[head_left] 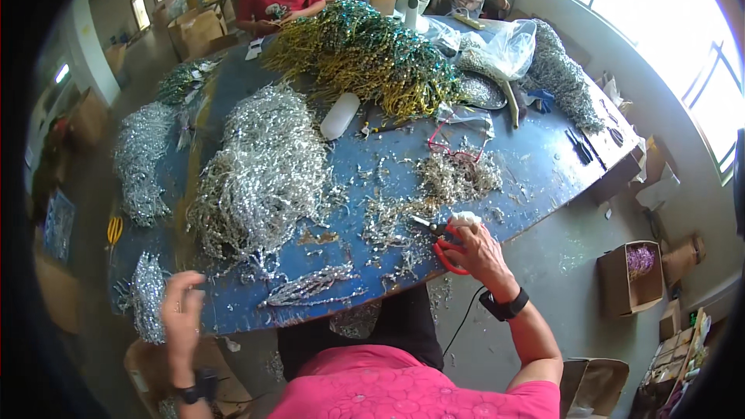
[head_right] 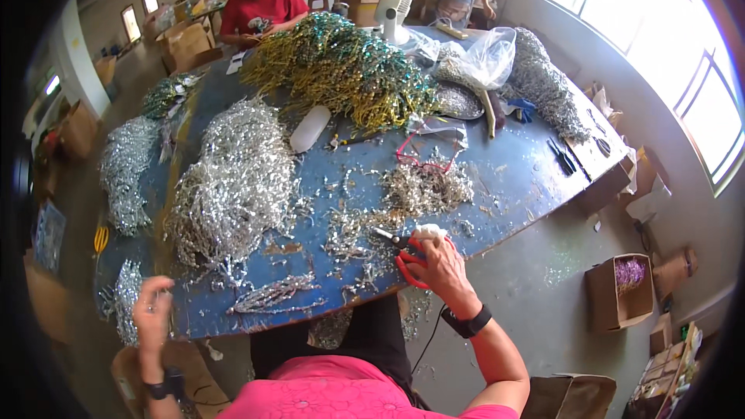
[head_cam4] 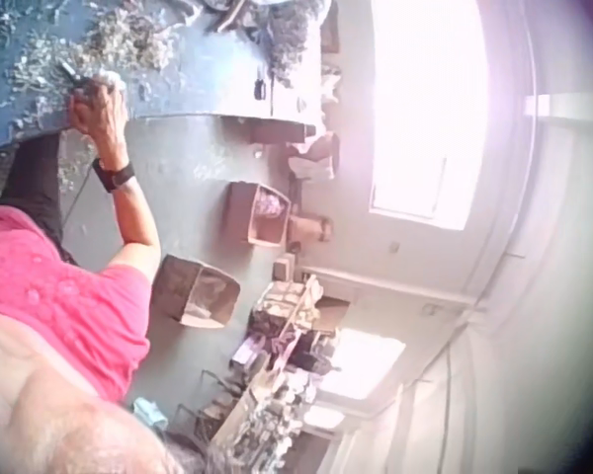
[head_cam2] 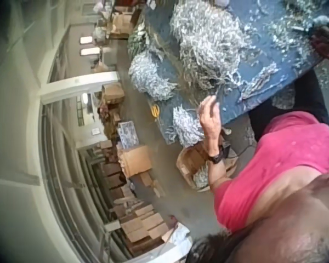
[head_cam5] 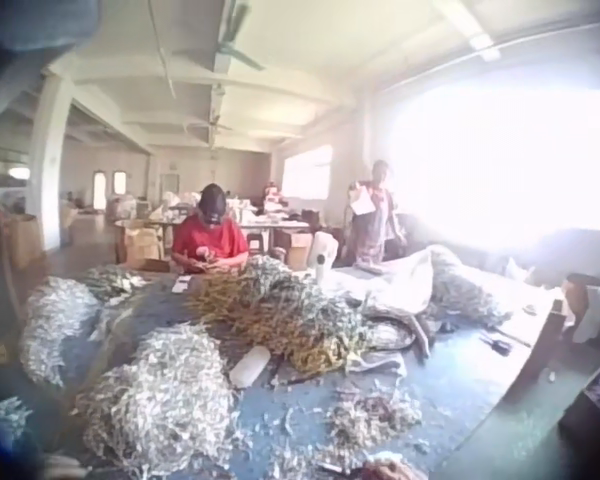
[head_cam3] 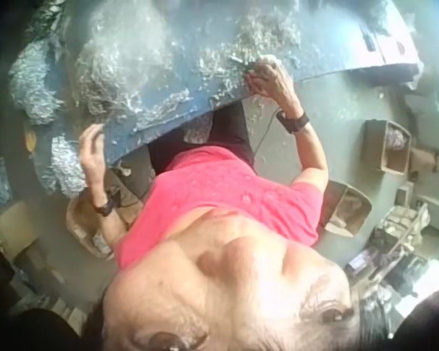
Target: The recorder is trimming and organizing silver tinsel-like strands at a factory workbench using scissors.
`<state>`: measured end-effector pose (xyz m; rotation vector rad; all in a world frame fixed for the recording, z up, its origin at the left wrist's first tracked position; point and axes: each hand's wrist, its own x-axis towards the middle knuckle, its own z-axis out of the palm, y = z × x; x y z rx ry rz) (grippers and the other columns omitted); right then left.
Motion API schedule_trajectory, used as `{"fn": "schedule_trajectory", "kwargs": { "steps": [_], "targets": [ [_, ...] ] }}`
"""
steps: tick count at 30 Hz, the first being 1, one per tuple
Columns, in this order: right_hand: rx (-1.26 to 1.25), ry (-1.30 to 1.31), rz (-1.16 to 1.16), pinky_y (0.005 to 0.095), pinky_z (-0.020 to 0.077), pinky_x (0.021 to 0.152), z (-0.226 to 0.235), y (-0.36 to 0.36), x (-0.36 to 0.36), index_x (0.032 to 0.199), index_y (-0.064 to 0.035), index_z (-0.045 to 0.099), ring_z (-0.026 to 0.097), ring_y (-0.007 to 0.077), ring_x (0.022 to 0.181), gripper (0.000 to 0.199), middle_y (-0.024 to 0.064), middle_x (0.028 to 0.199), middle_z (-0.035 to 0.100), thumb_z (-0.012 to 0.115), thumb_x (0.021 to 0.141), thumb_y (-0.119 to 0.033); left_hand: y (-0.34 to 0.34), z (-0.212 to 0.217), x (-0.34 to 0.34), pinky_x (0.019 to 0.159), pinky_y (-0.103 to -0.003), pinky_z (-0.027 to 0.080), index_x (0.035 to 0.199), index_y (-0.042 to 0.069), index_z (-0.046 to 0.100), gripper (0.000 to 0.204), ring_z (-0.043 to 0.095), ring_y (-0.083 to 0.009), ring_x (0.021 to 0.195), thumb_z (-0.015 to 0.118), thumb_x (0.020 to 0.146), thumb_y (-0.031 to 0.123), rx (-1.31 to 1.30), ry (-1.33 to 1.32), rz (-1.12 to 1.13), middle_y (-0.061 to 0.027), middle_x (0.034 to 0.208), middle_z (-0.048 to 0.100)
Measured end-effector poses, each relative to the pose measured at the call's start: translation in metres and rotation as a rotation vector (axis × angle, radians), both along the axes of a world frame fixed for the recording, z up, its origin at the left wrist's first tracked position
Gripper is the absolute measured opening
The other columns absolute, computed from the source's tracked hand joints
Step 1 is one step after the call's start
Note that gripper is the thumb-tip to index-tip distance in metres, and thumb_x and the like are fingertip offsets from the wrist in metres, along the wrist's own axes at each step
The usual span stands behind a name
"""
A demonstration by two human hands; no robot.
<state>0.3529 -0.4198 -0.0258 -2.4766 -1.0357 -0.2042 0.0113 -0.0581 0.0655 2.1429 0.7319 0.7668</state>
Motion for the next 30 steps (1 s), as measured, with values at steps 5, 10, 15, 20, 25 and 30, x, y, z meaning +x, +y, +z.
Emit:
{"fn": "schedule_trajectory", "kwargs": {
  "steps": [5, 10, 15, 20, 25, 30],
  "targets": [
    [-0.063, 0.208, -0.063, 0.0372, 0.0484, 0.081, 0.034, -0.022, 0.000, 0.109, -0.0071, 0.063, 0.059, 0.0289, 0.097, 0.044, 0.0124, 0.107, 0.060, 0.076, 0.073, -0.029, 0.069, 0.101, -0.070, 0.098, -0.027, 0.036, 0.124, -0.001, 0.048, 0.037, 0.050, -0.0116, 0.099, 0.041, 0.100, 0.025, -0.077, -0.445, 0.156, -0.0044, 0.102, 0.054],
    [0.396, 0.263, -0.108, 0.0290, 0.0521, 0.073, 0.062, -0.085, 0.079, 0.112, -0.0070, 0.063, 0.063, 0.0182, 0.095, 0.034, 0.0087, 0.107, 0.065, 0.071, 0.079, -0.006, 0.050, 0.101, -0.001, 0.082, -0.023, 0.043, 0.112, 0.002, 0.056, 0.024, 0.056, -0.0100, 0.085, 0.049, 0.096, 0.018, -0.112, -0.193, -0.065, -0.0026, 0.086, 0.060],
    [0.493, -0.004, -0.293, 0.0297, 0.0523, 0.071, 0.070, -0.135, 0.171, 0.115, -0.0061, 0.061, 0.062, 0.0174, 0.090, 0.029, 0.0090, 0.102, 0.061, 0.065, 0.086, -0.012, 0.018, 0.055, 0.091, 0.076, -0.024, 0.049, 0.111, 0.002, 0.063, 0.023, 0.062, -0.0101, 0.088, 0.062, 0.088, 0.006, -0.463, 0.641, -0.559, -0.0067, 0.095, 0.068],
    [0.245, -0.014, -0.290, 0.0335, 0.0499, 0.071, 0.075, -0.144, 0.179, 0.109, -0.0055, 0.060, 0.061, 0.0231, 0.086, 0.032, 0.0113, 0.098, 0.059, 0.070, 0.080, -0.013, 0.030, -0.018, 0.090, 0.075, -0.023, 0.048, 0.108, -0.001, 0.062, 0.023, 0.058, -0.0074, 0.084, 0.063, 0.089, 0.012, -0.540, 0.699, -0.487, -0.0019, 0.092, 0.066],
    [0.200, 0.274, -0.324, 0.0340, 0.0497, 0.072, 0.051, -0.151, 0.101, 0.107, -0.0074, 0.061, 0.060, 0.0240, 0.086, 0.030, 0.0116, 0.096, 0.059, 0.070, 0.080, -0.016, 0.056, -0.010, 0.036, 0.074, -0.025, 0.050, 0.109, 0.001, 0.061, 0.024, 0.064, -0.0135, 0.086, 0.060, 0.091, 0.017, -0.811, 0.414, -0.151, -0.0104, 0.097, 0.067],
    [0.238, 0.657, -0.492, 0.0333, 0.0512, 0.075, -0.021, -0.199, -0.059, 0.102, -0.0041, 0.065, 0.064, 0.0250, 0.085, 0.029, 0.0136, 0.094, 0.064, 0.071, 0.081, -0.024, 0.018, 0.069, -0.005, 0.080, -0.028, 0.051, 0.113, 0.003, 0.058, 0.028, 0.064, -0.0153, 0.090, 0.060, 0.091, 0.018, -0.869, 0.565, -0.130, -0.0093, 0.102, 0.066]
  ]
}}
